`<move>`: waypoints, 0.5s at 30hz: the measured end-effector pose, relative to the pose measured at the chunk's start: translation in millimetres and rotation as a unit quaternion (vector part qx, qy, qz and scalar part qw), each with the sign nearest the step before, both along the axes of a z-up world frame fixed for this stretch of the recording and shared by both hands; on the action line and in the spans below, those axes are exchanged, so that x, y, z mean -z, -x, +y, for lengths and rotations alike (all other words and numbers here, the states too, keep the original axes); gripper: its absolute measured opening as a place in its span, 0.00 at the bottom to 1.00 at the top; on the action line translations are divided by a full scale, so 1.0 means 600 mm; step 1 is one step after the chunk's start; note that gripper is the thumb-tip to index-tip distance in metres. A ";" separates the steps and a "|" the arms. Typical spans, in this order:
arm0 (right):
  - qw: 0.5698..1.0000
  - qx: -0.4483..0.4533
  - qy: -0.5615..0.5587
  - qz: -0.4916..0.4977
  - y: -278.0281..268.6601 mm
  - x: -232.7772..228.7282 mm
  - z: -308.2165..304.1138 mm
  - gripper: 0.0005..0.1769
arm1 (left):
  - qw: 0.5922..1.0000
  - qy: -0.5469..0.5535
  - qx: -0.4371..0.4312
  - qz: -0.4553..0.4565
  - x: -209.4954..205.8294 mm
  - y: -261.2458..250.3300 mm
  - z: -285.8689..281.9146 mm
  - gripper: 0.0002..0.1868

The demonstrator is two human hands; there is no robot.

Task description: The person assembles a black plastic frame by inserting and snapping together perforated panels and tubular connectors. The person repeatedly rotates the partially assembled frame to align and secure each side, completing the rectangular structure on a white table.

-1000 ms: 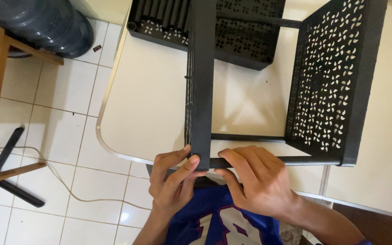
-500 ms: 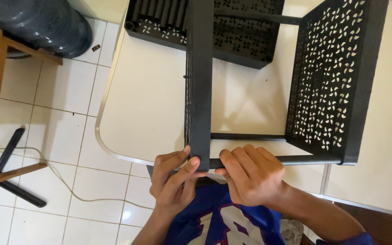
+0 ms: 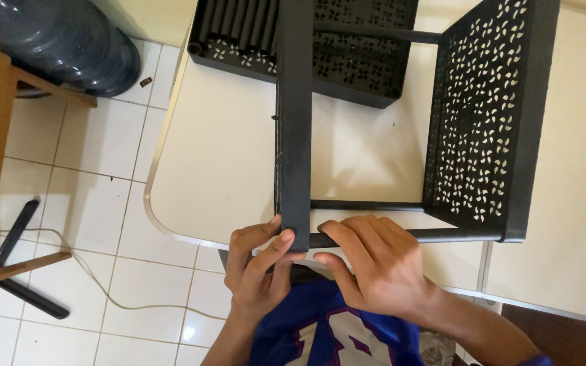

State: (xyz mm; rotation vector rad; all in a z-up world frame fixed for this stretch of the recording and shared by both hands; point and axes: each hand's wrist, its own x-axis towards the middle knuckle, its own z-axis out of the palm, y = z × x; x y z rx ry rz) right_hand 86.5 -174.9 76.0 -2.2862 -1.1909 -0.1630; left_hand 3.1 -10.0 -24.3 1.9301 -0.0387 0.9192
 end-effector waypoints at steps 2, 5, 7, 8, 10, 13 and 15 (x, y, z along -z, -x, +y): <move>0.992 0.028 0.002 -0.120 0.006 0.007 0.001 0.17 | 1.000 -0.001 0.003 -0.001 -0.001 0.000 0.000 0.28; 0.981 0.049 0.015 -0.186 0.011 0.020 0.002 0.17 | 1.000 0.001 -0.001 0.004 0.000 0.000 -0.002 0.28; 0.981 0.048 0.030 -0.183 0.010 0.030 0.001 0.17 | 1.000 0.005 -0.002 0.007 0.001 0.002 -0.003 0.28; 0.982 0.043 0.039 -0.177 0.006 0.033 -0.001 0.17 | 1.000 0.007 -0.002 0.007 0.001 0.003 -0.003 0.28; 0.983 0.031 0.049 -0.171 -0.001 0.038 -0.005 0.17 | 1.000 0.012 0.000 0.008 0.003 0.002 -0.004 0.27; 0.986 0.018 0.054 -0.155 -0.007 0.036 -0.006 0.17 | 1.000 0.016 0.002 0.008 0.003 0.001 -0.005 0.27; 0.990 0.019 0.056 -0.126 -0.006 0.033 -0.006 0.16 | 1.000 0.012 0.003 0.008 0.005 0.003 -0.003 0.27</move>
